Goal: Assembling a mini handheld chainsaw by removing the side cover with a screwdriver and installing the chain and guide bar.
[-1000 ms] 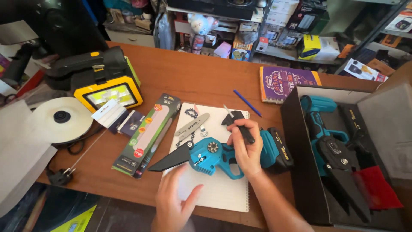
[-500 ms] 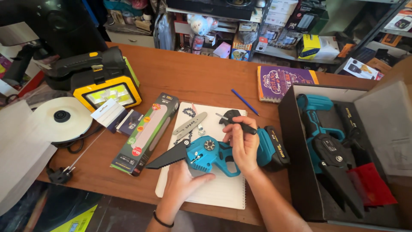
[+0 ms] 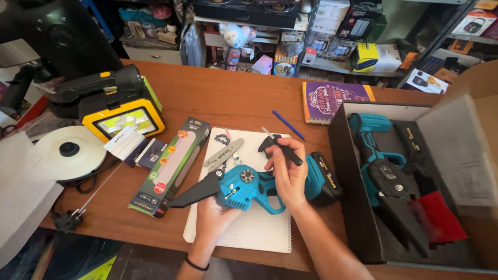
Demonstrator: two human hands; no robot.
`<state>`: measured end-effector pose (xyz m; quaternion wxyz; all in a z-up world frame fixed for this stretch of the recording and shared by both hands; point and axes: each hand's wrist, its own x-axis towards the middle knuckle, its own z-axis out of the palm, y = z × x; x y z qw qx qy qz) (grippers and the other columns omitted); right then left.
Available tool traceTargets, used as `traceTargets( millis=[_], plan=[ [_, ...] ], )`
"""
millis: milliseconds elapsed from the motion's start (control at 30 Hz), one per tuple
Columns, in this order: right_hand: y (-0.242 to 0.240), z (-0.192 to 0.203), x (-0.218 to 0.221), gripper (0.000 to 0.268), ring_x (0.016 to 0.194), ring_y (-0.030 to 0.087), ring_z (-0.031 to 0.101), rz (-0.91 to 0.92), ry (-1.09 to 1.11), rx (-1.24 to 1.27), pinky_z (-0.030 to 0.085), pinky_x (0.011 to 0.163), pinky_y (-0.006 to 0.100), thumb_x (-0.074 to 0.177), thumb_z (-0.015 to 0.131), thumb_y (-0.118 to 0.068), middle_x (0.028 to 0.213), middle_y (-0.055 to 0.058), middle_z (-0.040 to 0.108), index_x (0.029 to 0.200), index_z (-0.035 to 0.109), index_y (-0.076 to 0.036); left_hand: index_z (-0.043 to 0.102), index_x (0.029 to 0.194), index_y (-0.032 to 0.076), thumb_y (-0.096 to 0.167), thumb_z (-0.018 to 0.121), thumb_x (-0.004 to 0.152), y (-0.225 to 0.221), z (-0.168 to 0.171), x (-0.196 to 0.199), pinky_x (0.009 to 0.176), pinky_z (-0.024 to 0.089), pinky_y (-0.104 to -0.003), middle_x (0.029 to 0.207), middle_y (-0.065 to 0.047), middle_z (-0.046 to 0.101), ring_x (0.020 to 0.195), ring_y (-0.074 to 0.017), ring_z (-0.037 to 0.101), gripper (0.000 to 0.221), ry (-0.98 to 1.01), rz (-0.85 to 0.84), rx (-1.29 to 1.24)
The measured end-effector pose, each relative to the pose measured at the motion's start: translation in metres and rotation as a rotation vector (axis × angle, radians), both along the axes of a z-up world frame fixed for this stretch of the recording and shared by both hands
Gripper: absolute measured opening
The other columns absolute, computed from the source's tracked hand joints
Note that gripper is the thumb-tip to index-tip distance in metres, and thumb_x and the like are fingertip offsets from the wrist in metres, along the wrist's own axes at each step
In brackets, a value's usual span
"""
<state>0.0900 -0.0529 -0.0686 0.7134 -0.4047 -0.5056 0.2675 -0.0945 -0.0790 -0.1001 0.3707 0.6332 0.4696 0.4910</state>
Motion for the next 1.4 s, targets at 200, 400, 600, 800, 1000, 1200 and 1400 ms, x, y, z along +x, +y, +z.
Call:
traceTargets(
  millis=[200,400,600,800,1000,1200,1400],
  plan=[
    [0.001,0.012,0.008,0.016,0.058,0.011,0.063,-0.088,0.059,0.102,0.040,0.050,0.018,0.109,0.049,-0.019,0.098,0.013,0.069,0.121,0.048,-0.008,0.077,0.109,0.014,0.032,0.091,0.060,0.000,0.053,0.003,0.092,0.057,-0.033,0.108,-0.003,0.081,0.105,-0.0169,0.075,0.054,0.012,0.087,0.107],
    [-0.003,0.027,0.029,0.019,0.059,0.009,0.061,-0.291,0.189,0.183,0.042,0.048,0.019,0.107,0.055,-0.025,0.084,0.005,0.067,0.121,0.053,-0.011,0.068,0.116,0.020,0.033,0.091,0.061,0.005,0.079,0.022,0.085,0.053,-0.035,0.113,-0.004,0.073,0.105,-0.0244,0.070,0.060,0.183,0.092,0.232],
    [-0.055,0.098,0.072,0.023,0.043,0.014,0.050,-0.431,0.027,0.371,0.040,0.041,0.017,0.113,0.041,-0.019,0.064,0.013,0.059,0.125,0.049,-0.002,0.071,0.115,0.008,0.022,0.098,0.055,0.019,0.106,0.062,0.081,0.059,-0.048,0.099,-0.012,0.070,0.096,-0.0379,0.071,0.067,0.211,0.057,0.421],
    [-0.104,0.180,0.076,0.021,0.049,0.013,0.055,-0.347,-0.102,0.342,0.047,0.043,0.020,0.108,0.050,-0.016,0.067,0.013,0.061,0.115,0.055,0.003,0.068,0.127,0.021,0.044,0.093,0.063,0.034,0.117,0.104,0.079,0.059,-0.043,0.106,-0.002,0.066,0.097,-0.0287,0.072,0.073,0.362,0.034,0.474],
    [-0.080,0.188,0.143,0.024,0.044,0.011,0.045,-0.228,-0.305,0.423,0.040,0.046,0.020,0.106,0.051,-0.014,0.055,0.009,0.051,0.108,0.061,0.008,0.063,0.132,0.022,0.045,0.088,0.070,0.034,0.139,0.130,0.084,0.059,-0.046,0.111,-0.001,0.063,0.101,-0.0324,0.070,0.070,0.449,-0.069,0.384],
    [-0.037,0.153,0.195,0.024,0.044,0.008,0.046,-0.189,-0.204,0.340,0.039,0.045,0.018,0.110,0.050,-0.015,0.055,0.006,0.052,0.114,0.063,0.004,0.059,0.135,0.018,0.046,0.083,0.078,0.044,0.149,0.151,0.087,0.058,-0.044,0.114,-0.002,0.061,0.105,-0.0310,0.070,0.068,0.483,-0.214,0.383],
    [-0.045,0.145,0.200,0.019,0.046,0.007,0.045,-0.273,-0.205,0.325,0.038,0.046,0.017,0.108,0.054,-0.014,0.057,0.004,0.054,0.121,0.057,-0.001,0.060,0.136,0.017,0.045,0.085,0.075,0.051,0.160,0.160,0.088,0.057,-0.049,0.117,-0.005,0.064,0.108,-0.0352,0.069,0.072,0.517,-0.296,0.390]
  ],
)
